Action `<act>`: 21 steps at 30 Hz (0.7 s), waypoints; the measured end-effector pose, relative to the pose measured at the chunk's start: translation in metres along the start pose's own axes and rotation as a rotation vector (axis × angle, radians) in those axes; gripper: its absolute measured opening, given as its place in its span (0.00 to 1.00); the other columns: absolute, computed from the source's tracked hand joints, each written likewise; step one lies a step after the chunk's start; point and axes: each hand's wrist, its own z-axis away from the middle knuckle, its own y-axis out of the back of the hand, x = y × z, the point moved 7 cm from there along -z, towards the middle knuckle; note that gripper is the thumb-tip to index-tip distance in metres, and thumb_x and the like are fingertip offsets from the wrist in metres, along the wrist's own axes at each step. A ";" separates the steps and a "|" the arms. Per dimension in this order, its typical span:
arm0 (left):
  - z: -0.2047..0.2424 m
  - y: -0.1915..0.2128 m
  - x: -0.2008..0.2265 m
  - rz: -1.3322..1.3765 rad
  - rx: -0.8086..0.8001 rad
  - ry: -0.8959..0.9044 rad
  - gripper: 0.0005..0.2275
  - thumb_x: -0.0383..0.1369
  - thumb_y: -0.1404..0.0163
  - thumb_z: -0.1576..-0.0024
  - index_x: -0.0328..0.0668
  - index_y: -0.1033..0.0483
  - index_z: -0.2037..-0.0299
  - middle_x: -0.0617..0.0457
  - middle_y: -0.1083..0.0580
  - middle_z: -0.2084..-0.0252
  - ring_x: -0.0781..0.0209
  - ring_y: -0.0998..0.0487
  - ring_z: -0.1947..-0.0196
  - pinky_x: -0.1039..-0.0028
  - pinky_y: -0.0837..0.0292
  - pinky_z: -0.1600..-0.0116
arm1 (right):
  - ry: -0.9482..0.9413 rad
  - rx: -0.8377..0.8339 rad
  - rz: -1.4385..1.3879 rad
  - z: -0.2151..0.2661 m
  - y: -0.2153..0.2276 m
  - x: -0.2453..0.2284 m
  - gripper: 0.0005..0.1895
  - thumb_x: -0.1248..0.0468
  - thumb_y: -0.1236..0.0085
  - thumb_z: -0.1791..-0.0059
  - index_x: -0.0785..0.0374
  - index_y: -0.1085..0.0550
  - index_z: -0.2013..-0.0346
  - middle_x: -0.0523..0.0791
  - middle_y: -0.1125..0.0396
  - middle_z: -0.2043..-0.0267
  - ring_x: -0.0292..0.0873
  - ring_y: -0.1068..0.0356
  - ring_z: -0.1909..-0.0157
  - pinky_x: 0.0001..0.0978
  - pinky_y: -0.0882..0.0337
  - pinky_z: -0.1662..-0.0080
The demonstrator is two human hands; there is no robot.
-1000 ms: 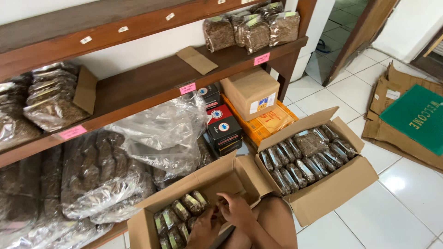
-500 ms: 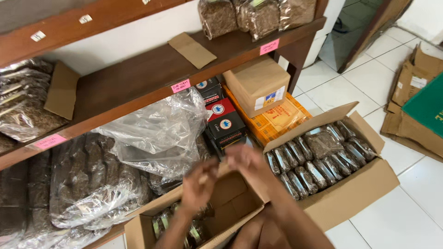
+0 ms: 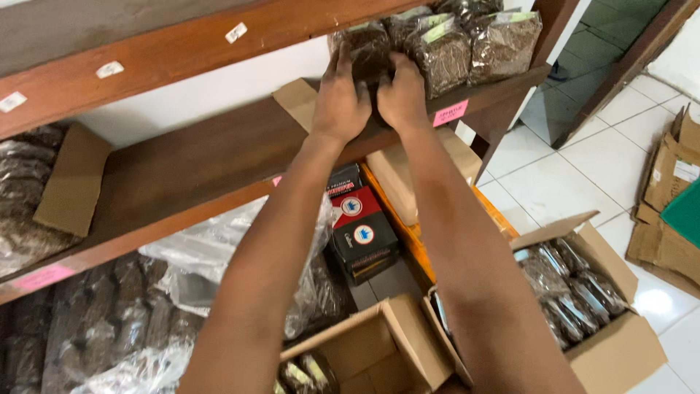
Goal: The person packs small plastic bags containing loose material into a cardboard box and moves additional bags from a shelf to the box.
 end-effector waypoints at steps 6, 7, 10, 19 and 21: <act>-0.003 -0.024 -0.054 0.096 -0.034 0.162 0.37 0.23 0.54 0.38 0.34 0.67 0.23 0.35 0.58 0.20 0.33 0.67 0.19 0.50 0.52 0.19 | -0.106 -0.015 0.074 -0.007 -0.007 0.006 0.25 0.65 0.59 0.48 0.69 0.37 0.36 0.63 0.30 0.46 0.70 0.30 0.47 0.61 0.31 0.51; 0.001 -0.018 -0.046 0.092 -0.035 0.162 0.37 0.23 0.54 0.38 0.34 0.67 0.23 0.35 0.58 0.20 0.33 0.67 0.19 0.50 0.52 0.19 | -0.107 -0.016 0.071 -0.001 -0.007 0.005 0.25 0.65 0.59 0.48 0.69 0.37 0.36 0.63 0.30 0.46 0.70 0.30 0.47 0.61 0.31 0.51; 0.001 -0.011 -0.044 0.068 -0.121 0.361 0.38 0.31 0.55 0.39 0.28 0.68 0.24 0.46 0.22 0.67 0.55 0.24 0.76 0.61 0.33 0.72 | -0.103 -0.036 0.026 0.002 -0.006 -0.002 0.18 0.70 0.58 0.53 0.70 0.32 0.49 0.59 0.29 0.55 0.67 0.30 0.54 0.59 0.31 0.60; -0.002 0.003 -0.016 0.025 0.006 0.098 0.29 0.27 0.49 0.48 0.31 0.39 0.33 0.34 0.28 0.54 0.34 0.32 0.45 0.52 0.27 0.45 | -0.227 -0.194 -0.012 0.010 -0.002 -0.014 0.33 0.65 0.56 0.55 0.61 0.38 0.32 0.54 0.32 0.38 0.60 0.31 0.40 0.49 0.29 0.44; -0.001 0.008 -0.008 0.054 0.015 0.057 0.27 0.25 0.47 0.50 0.35 0.34 0.37 0.33 0.30 0.47 0.32 0.27 0.45 0.49 0.27 0.41 | -0.264 -0.233 -0.007 0.013 -0.001 -0.015 0.38 0.67 0.58 0.57 0.60 0.45 0.30 0.55 0.30 0.44 0.61 0.29 0.45 0.51 0.30 0.49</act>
